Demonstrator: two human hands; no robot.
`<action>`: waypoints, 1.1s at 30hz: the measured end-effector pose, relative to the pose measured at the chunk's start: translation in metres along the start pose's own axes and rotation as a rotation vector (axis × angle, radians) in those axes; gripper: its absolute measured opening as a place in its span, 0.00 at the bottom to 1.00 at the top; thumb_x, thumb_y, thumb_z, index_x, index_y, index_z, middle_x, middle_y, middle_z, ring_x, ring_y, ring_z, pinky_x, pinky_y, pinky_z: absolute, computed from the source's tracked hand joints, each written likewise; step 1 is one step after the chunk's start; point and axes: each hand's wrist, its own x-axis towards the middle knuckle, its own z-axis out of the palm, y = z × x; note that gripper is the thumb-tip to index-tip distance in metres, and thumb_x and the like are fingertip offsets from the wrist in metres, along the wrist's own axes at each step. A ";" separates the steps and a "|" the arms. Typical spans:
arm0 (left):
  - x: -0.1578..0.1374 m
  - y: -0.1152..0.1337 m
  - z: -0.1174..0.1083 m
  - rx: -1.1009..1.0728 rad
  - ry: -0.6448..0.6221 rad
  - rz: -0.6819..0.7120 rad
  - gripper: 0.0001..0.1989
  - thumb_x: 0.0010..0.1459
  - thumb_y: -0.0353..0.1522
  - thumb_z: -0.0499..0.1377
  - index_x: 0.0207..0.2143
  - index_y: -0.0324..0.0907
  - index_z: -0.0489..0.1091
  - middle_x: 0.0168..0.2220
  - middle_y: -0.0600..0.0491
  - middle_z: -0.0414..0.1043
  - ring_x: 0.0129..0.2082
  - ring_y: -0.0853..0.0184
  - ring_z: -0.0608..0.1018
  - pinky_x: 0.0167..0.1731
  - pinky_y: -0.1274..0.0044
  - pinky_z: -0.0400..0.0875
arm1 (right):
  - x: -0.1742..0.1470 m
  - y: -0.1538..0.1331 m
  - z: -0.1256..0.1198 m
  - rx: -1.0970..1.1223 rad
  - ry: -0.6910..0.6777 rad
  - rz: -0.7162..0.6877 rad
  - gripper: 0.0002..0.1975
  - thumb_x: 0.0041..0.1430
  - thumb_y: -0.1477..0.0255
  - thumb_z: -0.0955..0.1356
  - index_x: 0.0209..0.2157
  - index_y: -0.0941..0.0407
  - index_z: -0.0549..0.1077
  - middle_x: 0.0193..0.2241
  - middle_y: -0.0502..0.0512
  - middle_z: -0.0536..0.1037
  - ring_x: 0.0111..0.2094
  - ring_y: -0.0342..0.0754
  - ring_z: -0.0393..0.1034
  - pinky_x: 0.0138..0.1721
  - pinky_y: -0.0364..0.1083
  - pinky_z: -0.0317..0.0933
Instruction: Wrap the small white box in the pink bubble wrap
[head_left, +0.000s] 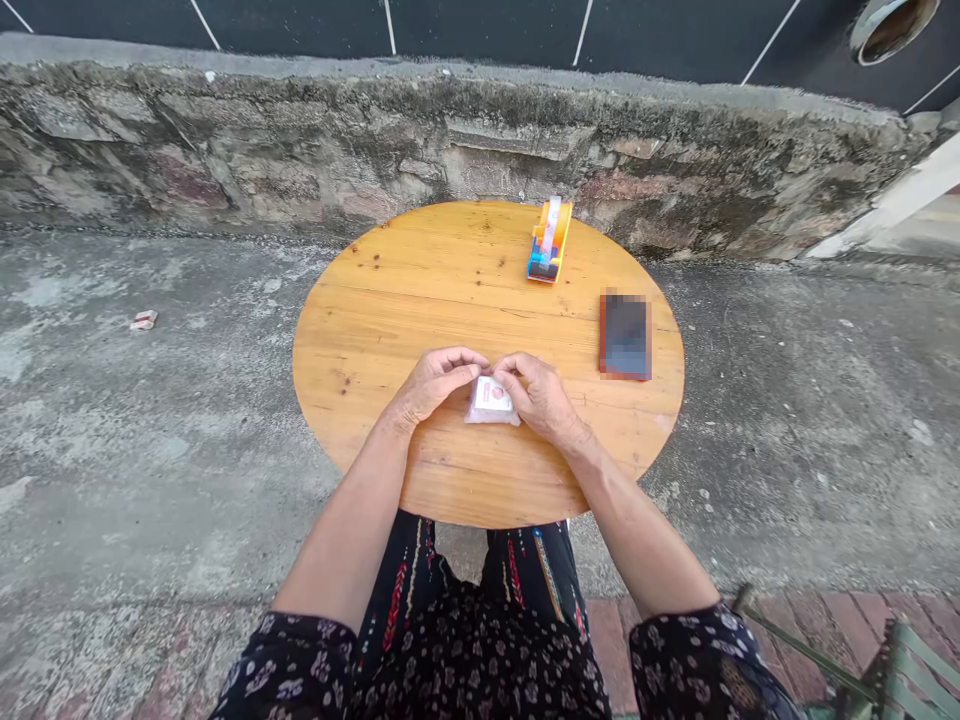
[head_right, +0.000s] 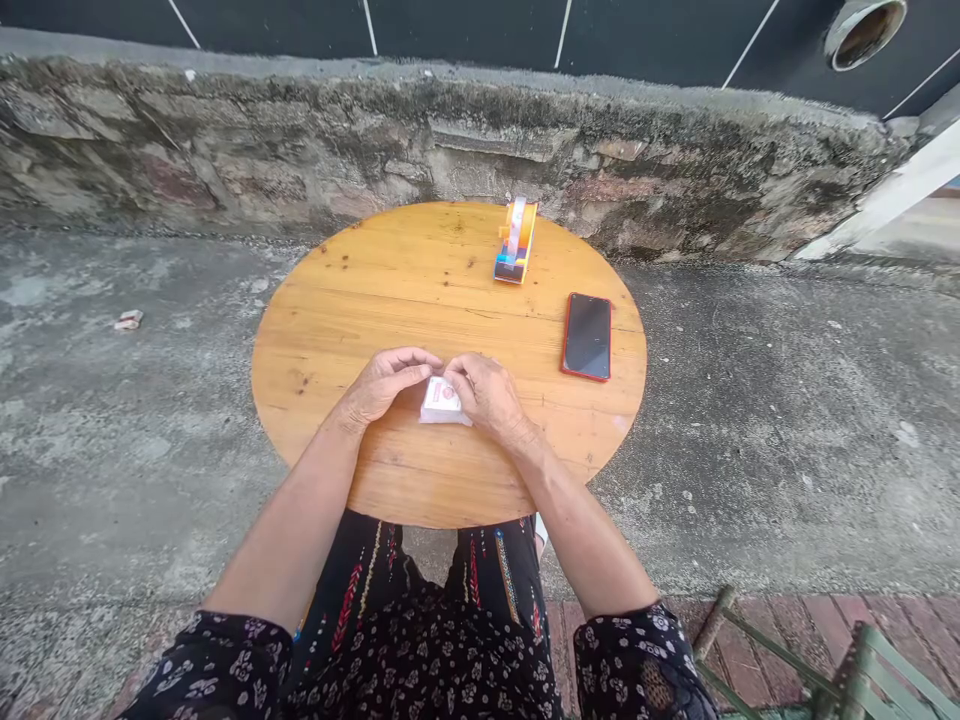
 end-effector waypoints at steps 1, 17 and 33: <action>-0.001 0.001 0.000 0.012 -0.011 0.000 0.13 0.50 0.39 0.65 0.34 0.38 0.76 0.32 0.52 0.78 0.34 0.65 0.77 0.40 0.73 0.70 | 0.000 0.000 0.000 -0.003 -0.003 0.004 0.06 0.63 0.70 0.64 0.32 0.54 0.71 0.30 0.52 0.77 0.33 0.46 0.70 0.38 0.46 0.61; 0.000 -0.003 0.006 0.091 -0.035 0.038 0.09 0.51 0.37 0.64 0.30 0.39 0.75 0.29 0.54 0.75 0.30 0.68 0.75 0.34 0.77 0.69 | 0.002 -0.005 -0.003 0.026 -0.001 0.053 0.09 0.64 0.70 0.62 0.32 0.54 0.73 0.30 0.51 0.77 0.32 0.45 0.70 0.37 0.45 0.61; -0.002 0.001 0.008 0.083 -0.024 0.022 0.10 0.51 0.37 0.63 0.29 0.39 0.73 0.27 0.54 0.73 0.28 0.69 0.74 0.31 0.77 0.67 | 0.003 -0.005 -0.007 0.075 -0.002 0.003 0.03 0.57 0.73 0.68 0.30 0.54 0.72 0.30 0.50 0.78 0.34 0.46 0.73 0.43 0.48 0.60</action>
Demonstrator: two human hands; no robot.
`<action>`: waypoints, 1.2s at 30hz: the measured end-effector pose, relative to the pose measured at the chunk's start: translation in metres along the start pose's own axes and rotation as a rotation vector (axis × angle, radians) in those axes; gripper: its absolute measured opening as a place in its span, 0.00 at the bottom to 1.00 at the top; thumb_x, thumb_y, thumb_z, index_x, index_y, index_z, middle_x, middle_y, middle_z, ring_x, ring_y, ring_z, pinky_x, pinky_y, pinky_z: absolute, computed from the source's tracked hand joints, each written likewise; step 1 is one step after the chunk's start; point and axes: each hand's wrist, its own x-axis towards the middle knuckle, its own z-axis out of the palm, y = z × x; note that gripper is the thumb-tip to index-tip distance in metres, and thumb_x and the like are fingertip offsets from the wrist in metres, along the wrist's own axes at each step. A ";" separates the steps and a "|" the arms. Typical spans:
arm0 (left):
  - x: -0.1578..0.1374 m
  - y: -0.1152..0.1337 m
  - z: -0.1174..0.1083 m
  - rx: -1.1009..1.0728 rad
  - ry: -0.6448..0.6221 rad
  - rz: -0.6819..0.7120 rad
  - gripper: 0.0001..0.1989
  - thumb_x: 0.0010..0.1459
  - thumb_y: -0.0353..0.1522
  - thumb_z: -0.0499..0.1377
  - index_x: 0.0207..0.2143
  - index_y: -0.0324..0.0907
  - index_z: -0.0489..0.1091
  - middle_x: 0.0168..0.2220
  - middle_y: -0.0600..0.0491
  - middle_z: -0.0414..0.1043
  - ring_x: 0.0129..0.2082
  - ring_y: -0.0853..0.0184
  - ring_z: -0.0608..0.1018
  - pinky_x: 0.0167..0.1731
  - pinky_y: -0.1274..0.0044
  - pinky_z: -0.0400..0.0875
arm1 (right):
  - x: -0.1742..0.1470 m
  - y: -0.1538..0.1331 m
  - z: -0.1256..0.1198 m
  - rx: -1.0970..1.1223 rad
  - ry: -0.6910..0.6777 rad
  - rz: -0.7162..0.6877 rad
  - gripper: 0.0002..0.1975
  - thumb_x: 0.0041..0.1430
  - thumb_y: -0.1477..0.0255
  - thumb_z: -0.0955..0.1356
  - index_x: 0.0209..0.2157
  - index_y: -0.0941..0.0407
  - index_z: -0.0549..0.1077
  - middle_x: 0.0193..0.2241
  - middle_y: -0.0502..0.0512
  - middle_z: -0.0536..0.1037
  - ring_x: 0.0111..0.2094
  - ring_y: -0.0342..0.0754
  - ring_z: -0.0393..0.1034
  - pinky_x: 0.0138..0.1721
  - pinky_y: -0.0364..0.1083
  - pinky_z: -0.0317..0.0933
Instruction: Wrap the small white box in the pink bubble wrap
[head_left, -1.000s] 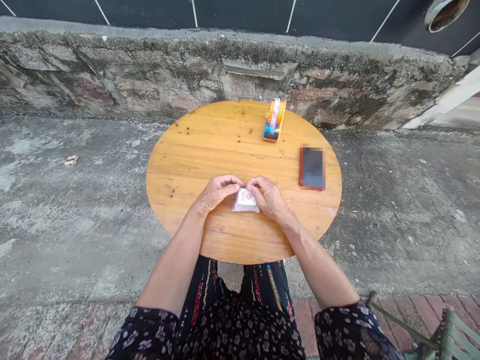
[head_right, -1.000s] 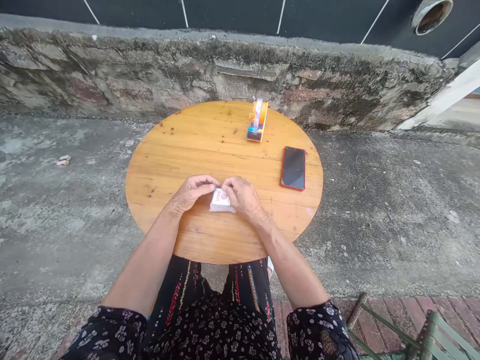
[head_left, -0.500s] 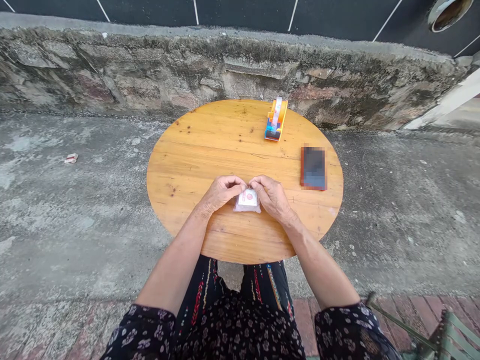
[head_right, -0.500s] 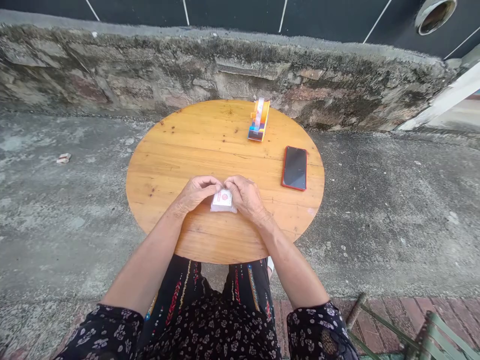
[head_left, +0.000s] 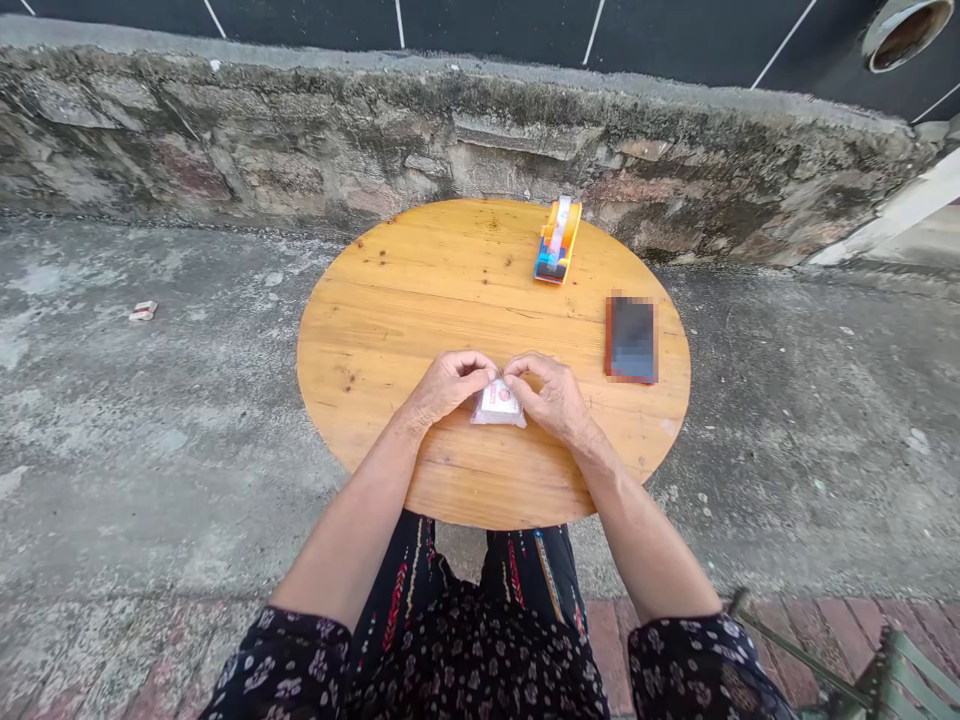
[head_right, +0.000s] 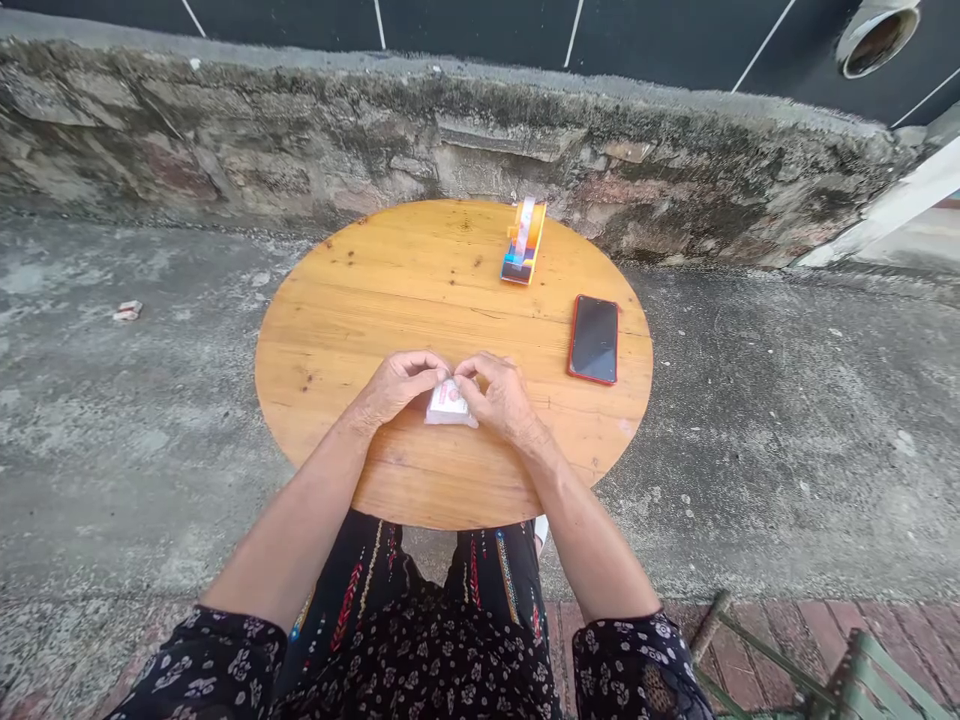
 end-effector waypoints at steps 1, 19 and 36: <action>0.000 0.000 -0.001 -0.002 -0.001 0.007 0.09 0.51 0.37 0.63 0.29 0.39 0.73 0.27 0.54 0.73 0.29 0.69 0.74 0.31 0.77 0.67 | 0.000 0.000 0.000 -0.001 0.003 0.002 0.04 0.58 0.73 0.67 0.29 0.54 0.72 0.30 0.50 0.78 0.34 0.46 0.73 0.43 0.48 0.60; 0.001 0.001 0.004 -0.026 0.017 0.016 0.09 0.49 0.36 0.64 0.29 0.39 0.73 0.27 0.55 0.73 0.28 0.69 0.73 0.30 0.77 0.67 | 0.000 -0.005 -0.005 0.039 -0.014 0.043 0.08 0.62 0.69 0.65 0.32 0.55 0.73 0.31 0.52 0.78 0.35 0.46 0.72 0.41 0.47 0.62; 0.001 0.002 0.003 -0.044 0.023 0.008 0.11 0.49 0.38 0.64 0.30 0.39 0.74 0.28 0.54 0.74 0.29 0.68 0.74 0.32 0.76 0.69 | 0.001 0.003 0.002 0.021 0.016 0.104 0.06 0.58 0.70 0.65 0.30 0.55 0.73 0.28 0.51 0.78 0.32 0.46 0.72 0.39 0.46 0.63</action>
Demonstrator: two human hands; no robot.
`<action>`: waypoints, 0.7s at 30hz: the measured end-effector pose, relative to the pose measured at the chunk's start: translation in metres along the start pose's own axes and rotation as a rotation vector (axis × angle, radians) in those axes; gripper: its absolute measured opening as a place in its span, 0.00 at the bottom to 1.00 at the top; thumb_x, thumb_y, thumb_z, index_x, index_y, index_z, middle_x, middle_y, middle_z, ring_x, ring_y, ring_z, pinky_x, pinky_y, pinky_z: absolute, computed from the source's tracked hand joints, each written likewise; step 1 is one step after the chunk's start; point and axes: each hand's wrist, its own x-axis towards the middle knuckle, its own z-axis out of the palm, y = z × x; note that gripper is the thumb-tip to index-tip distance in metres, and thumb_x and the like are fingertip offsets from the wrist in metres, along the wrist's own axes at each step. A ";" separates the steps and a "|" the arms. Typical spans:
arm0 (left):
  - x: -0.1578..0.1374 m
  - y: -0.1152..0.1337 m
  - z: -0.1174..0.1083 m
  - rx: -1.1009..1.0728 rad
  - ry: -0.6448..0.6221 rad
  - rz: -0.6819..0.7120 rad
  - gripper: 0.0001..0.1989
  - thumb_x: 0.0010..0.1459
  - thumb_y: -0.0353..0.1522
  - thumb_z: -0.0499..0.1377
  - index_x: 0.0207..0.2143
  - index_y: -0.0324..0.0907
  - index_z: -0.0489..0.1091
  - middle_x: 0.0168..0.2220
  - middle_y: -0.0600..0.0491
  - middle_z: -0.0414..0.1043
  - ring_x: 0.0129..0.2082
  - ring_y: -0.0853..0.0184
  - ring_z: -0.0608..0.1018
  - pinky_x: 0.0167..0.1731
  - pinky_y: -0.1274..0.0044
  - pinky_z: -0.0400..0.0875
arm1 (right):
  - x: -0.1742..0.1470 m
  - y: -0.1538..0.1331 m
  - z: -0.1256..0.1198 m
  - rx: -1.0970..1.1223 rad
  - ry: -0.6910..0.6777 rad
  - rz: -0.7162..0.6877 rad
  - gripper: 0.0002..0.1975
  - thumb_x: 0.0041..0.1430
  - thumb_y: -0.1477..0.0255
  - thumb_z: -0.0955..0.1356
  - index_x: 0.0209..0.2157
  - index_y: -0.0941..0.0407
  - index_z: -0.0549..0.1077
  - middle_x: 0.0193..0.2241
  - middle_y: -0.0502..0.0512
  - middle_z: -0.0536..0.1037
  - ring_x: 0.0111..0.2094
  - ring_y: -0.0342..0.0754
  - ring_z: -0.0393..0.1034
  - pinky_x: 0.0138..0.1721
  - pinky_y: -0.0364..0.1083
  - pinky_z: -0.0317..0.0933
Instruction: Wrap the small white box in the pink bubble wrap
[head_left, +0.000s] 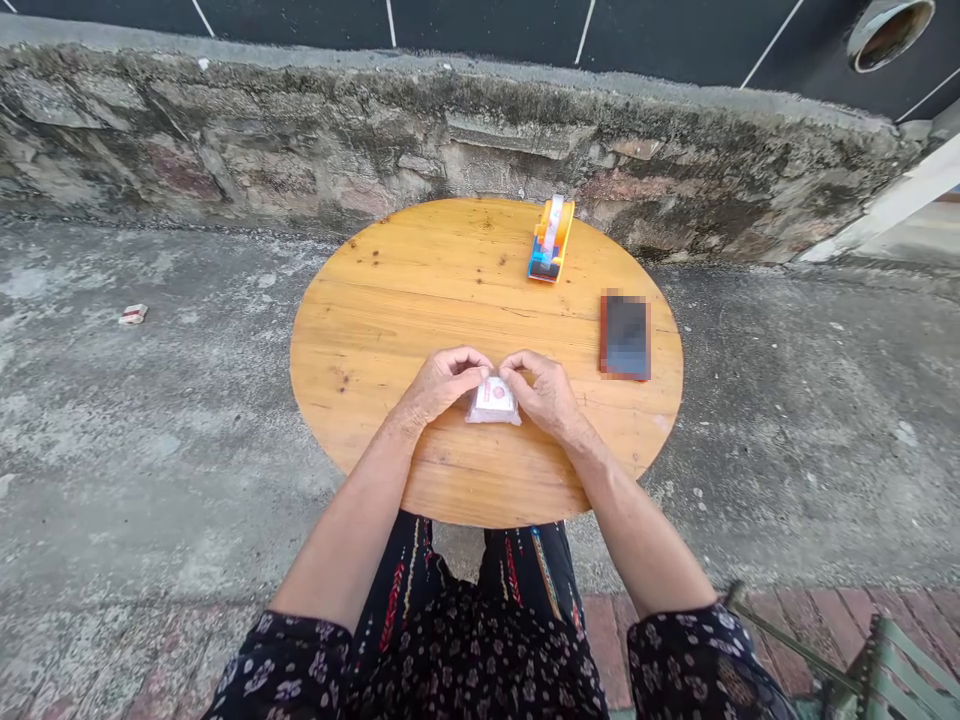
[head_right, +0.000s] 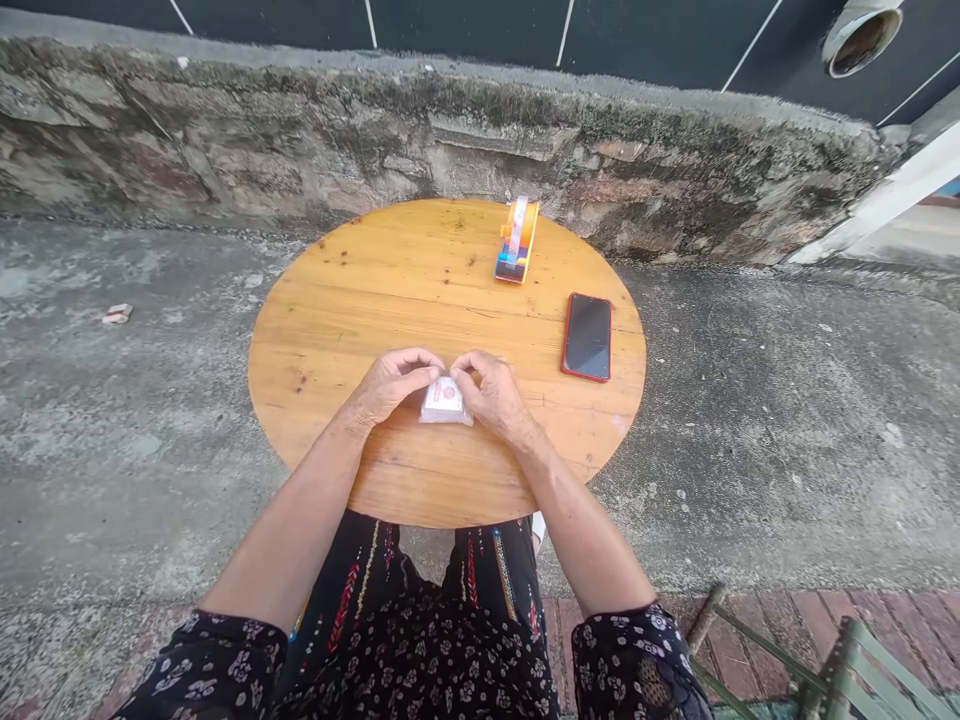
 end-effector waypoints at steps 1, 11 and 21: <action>0.000 0.000 0.000 -0.002 -0.004 -0.003 0.11 0.48 0.38 0.65 0.30 0.39 0.74 0.28 0.54 0.74 0.29 0.68 0.75 0.32 0.76 0.69 | 0.000 0.000 0.000 0.005 -0.001 0.003 0.06 0.58 0.70 0.65 0.29 0.55 0.73 0.28 0.51 0.78 0.32 0.46 0.72 0.39 0.46 0.63; 0.000 -0.002 0.001 0.023 0.002 0.002 0.09 0.50 0.37 0.64 0.29 0.39 0.73 0.27 0.55 0.73 0.28 0.69 0.74 0.30 0.77 0.68 | 0.000 -0.003 -0.002 0.070 -0.028 -0.003 0.09 0.61 0.67 0.65 0.31 0.55 0.74 0.29 0.51 0.78 0.32 0.45 0.72 0.38 0.45 0.63; -0.002 -0.002 -0.004 0.105 0.044 0.037 0.13 0.51 0.38 0.64 0.35 0.39 0.74 0.32 0.52 0.76 0.32 0.66 0.76 0.35 0.75 0.70 | 0.002 0.004 0.001 0.051 -0.005 0.004 0.07 0.59 0.68 0.65 0.30 0.55 0.73 0.28 0.51 0.77 0.32 0.46 0.72 0.39 0.45 0.64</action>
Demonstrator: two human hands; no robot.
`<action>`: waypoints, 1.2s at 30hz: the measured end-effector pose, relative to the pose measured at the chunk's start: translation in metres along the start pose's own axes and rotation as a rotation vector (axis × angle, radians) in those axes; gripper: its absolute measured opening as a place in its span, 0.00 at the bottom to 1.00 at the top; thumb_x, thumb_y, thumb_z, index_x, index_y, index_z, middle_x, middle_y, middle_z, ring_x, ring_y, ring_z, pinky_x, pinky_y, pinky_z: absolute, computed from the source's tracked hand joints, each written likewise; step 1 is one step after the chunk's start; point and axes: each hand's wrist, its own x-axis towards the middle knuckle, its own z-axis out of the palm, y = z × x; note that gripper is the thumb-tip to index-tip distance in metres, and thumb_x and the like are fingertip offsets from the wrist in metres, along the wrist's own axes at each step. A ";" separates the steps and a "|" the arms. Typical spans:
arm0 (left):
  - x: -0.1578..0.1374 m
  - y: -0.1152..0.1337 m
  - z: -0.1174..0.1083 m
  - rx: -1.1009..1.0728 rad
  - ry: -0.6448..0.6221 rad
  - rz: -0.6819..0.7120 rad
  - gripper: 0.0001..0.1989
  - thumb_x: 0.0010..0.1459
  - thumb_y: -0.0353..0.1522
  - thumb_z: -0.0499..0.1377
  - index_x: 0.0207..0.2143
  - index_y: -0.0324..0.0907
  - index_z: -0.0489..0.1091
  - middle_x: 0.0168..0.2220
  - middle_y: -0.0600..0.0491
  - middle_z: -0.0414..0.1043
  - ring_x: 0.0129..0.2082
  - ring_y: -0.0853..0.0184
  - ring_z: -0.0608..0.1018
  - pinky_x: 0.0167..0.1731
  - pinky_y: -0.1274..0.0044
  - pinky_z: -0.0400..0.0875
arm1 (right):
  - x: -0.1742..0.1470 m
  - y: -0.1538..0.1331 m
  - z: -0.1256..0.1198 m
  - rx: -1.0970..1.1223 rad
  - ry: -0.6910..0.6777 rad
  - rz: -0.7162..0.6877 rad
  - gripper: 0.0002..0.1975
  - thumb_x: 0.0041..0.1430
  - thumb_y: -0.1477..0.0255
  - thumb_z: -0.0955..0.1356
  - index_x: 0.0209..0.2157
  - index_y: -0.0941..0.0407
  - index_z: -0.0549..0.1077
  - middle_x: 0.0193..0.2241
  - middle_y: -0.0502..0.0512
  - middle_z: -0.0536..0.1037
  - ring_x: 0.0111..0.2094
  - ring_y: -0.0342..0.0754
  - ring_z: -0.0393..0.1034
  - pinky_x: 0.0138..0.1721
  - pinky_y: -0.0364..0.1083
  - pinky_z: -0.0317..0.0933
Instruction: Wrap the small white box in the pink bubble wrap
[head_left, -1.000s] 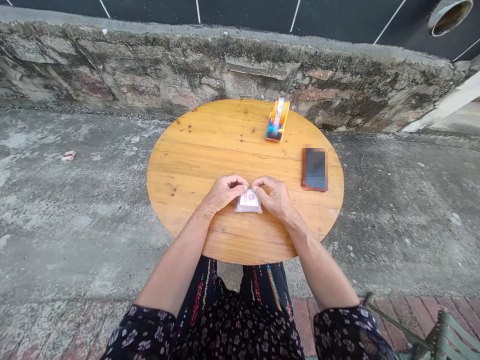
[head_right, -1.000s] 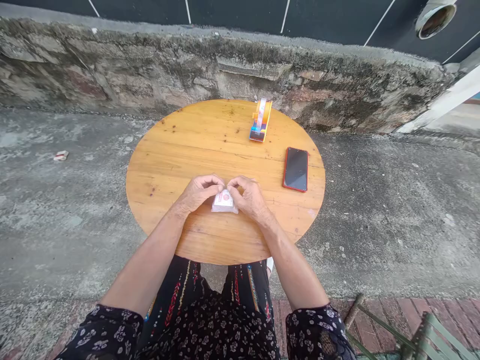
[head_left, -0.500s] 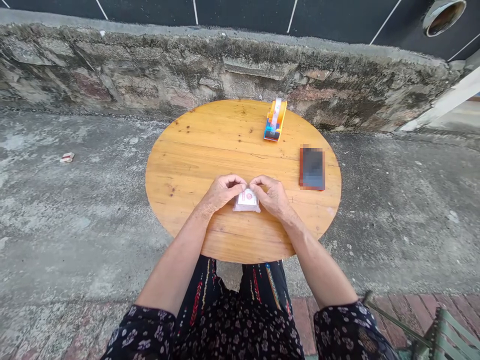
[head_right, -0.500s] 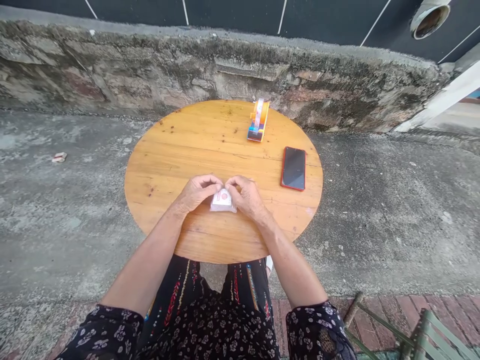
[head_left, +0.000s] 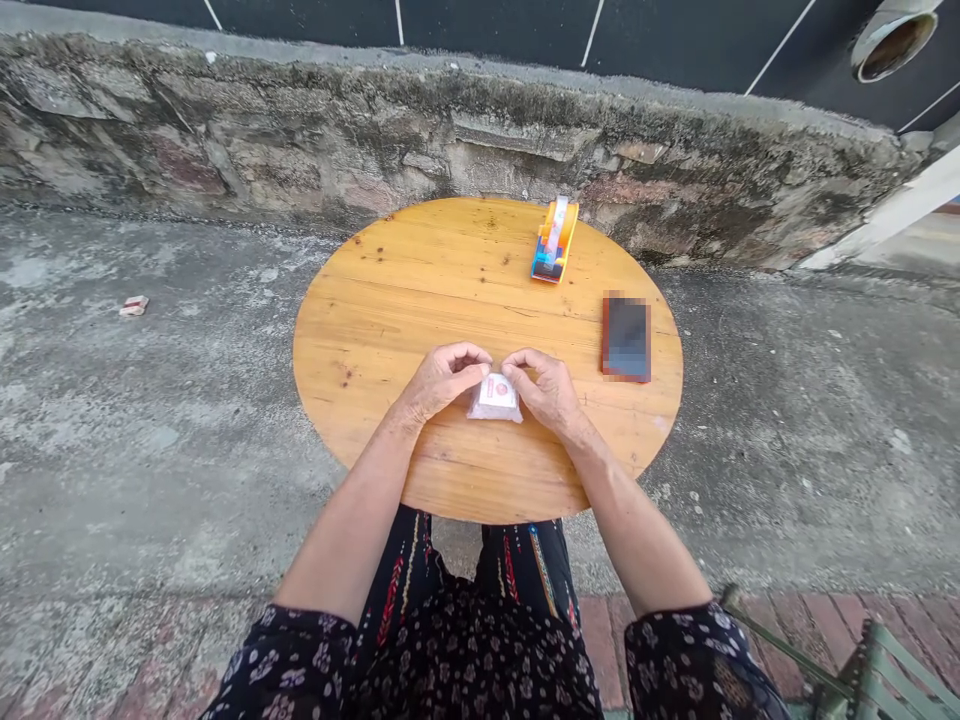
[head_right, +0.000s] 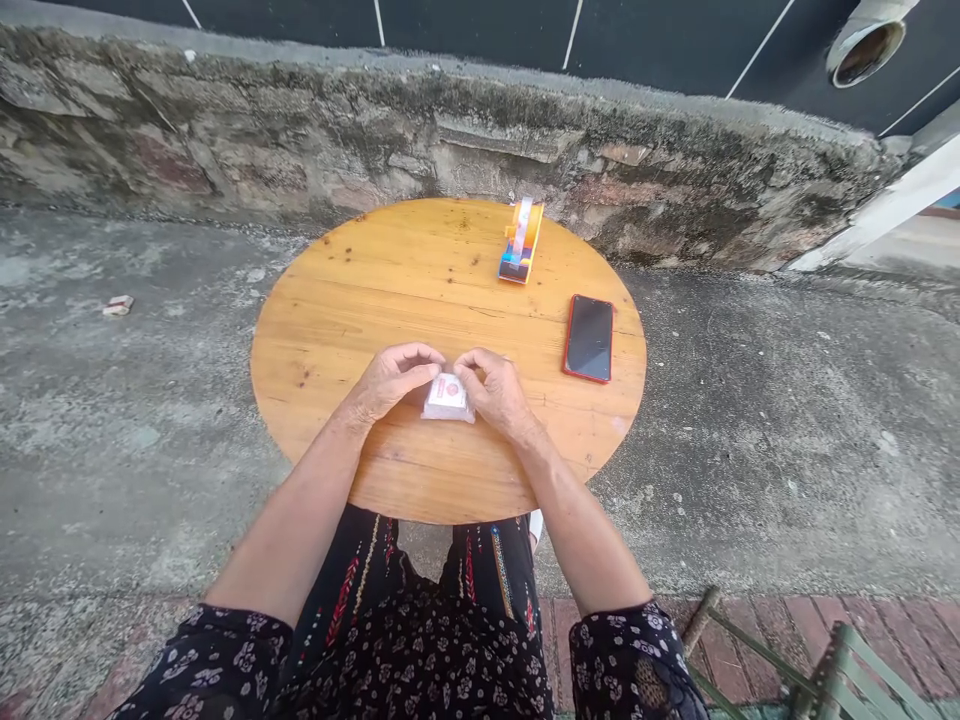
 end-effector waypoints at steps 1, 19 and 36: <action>-0.001 0.000 -0.002 0.036 0.002 0.001 0.14 0.51 0.38 0.64 0.37 0.39 0.75 0.34 0.51 0.76 0.34 0.65 0.76 0.37 0.74 0.70 | 0.000 0.000 0.000 0.007 0.002 0.000 0.07 0.59 0.68 0.65 0.30 0.55 0.73 0.28 0.50 0.77 0.32 0.46 0.71 0.39 0.45 0.64; -0.046 -0.008 0.013 0.338 0.122 0.163 0.21 0.55 0.36 0.61 0.51 0.42 0.69 0.52 0.47 0.71 0.53 0.59 0.73 0.56 0.65 0.65 | -0.002 0.001 0.000 0.082 -0.014 0.017 0.09 0.59 0.67 0.65 0.29 0.57 0.72 0.28 0.51 0.76 0.31 0.44 0.69 0.37 0.44 0.62; -0.045 -0.010 0.013 0.385 0.147 0.219 0.20 0.54 0.35 0.61 0.50 0.41 0.69 0.50 0.47 0.72 0.51 0.59 0.73 0.54 0.65 0.67 | -0.003 0.003 -0.011 0.134 -0.095 0.027 0.14 0.51 0.60 0.73 0.36 0.54 0.76 0.40 0.55 0.78 0.43 0.50 0.72 0.50 0.50 0.63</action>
